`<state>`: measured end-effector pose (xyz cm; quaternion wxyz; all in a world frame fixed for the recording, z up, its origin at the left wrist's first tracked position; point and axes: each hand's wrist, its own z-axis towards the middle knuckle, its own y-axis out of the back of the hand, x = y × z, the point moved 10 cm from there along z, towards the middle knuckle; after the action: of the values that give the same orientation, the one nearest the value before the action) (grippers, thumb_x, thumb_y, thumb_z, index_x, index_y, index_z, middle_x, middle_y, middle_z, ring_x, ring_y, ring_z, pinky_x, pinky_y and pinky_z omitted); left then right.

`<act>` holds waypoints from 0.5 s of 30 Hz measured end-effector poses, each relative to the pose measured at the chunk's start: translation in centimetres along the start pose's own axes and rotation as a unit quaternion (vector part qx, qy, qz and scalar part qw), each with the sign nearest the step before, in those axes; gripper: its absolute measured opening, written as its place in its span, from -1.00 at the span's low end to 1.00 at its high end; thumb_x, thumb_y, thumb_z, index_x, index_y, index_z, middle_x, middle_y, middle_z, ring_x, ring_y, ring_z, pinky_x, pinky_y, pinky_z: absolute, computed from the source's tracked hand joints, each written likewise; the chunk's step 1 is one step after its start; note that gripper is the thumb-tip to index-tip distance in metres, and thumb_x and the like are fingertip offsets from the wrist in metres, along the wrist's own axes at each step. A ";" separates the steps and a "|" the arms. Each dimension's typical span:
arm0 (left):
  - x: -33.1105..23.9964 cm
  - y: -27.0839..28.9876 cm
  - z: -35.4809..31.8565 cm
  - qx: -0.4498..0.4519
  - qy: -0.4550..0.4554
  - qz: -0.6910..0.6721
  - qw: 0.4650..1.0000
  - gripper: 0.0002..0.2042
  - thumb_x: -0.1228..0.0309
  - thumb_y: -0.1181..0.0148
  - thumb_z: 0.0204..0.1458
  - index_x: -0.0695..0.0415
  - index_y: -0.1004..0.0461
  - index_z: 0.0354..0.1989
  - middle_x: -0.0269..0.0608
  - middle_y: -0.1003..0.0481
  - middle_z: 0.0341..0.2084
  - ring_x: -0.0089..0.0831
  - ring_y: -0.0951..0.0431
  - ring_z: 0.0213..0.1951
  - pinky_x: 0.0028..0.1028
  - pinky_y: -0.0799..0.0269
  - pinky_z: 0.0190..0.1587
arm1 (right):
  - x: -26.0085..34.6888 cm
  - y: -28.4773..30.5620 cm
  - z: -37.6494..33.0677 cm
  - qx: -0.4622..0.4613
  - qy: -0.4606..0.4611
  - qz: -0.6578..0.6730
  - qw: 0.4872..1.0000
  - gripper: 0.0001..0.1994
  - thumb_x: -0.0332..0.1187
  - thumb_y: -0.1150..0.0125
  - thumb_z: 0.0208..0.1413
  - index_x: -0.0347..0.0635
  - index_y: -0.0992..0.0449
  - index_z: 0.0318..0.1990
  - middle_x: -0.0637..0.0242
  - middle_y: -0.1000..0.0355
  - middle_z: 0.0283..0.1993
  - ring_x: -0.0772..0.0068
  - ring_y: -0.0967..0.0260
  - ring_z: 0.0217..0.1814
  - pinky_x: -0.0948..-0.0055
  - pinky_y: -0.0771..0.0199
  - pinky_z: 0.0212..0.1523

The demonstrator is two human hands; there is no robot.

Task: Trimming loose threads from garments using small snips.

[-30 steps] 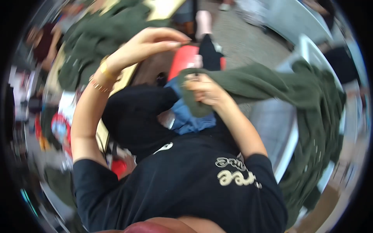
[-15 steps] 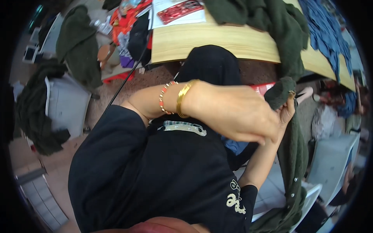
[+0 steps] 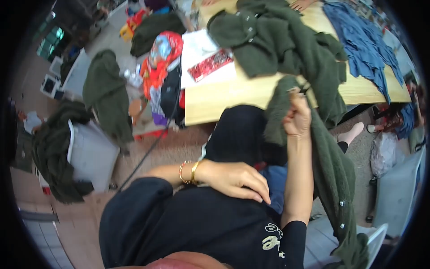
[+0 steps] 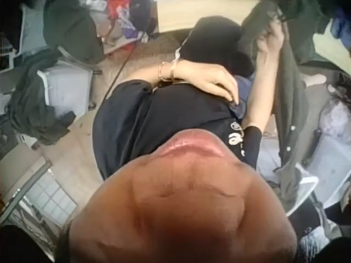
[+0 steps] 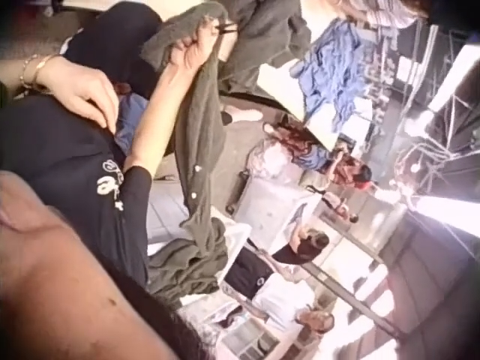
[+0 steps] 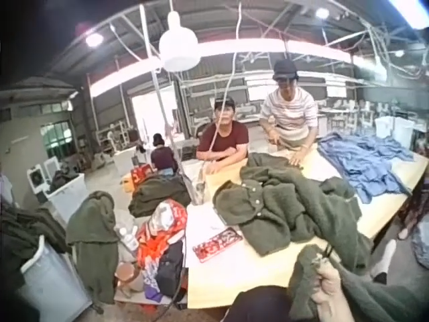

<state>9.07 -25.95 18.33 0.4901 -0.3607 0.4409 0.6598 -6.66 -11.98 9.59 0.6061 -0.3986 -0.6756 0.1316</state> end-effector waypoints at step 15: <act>0.9 -2.1 4.1 0.090 0.044 -0.055 0.993 -0.81 0.47 -0.06 0.20 0.27 -0.51 -0.10 -0.11 -0.53 -0.19 -0.32 -0.54 -0.16 -0.40 -0.42 -0.08 | -0.8 11.9 -1.3 -0.008 0.007 0.038 0.999 -0.77 -0.19 -0.33 0.04 0.19 -0.32 -0.33 0.72 -0.05 -0.64 0.85 0.11 -0.78 0.78 0.15 -0.82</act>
<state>10.73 -21.52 18.52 0.5363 -0.3677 0.4992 0.5727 -0.99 -5.21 1.43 0.6020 -0.4296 -0.6570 0.1458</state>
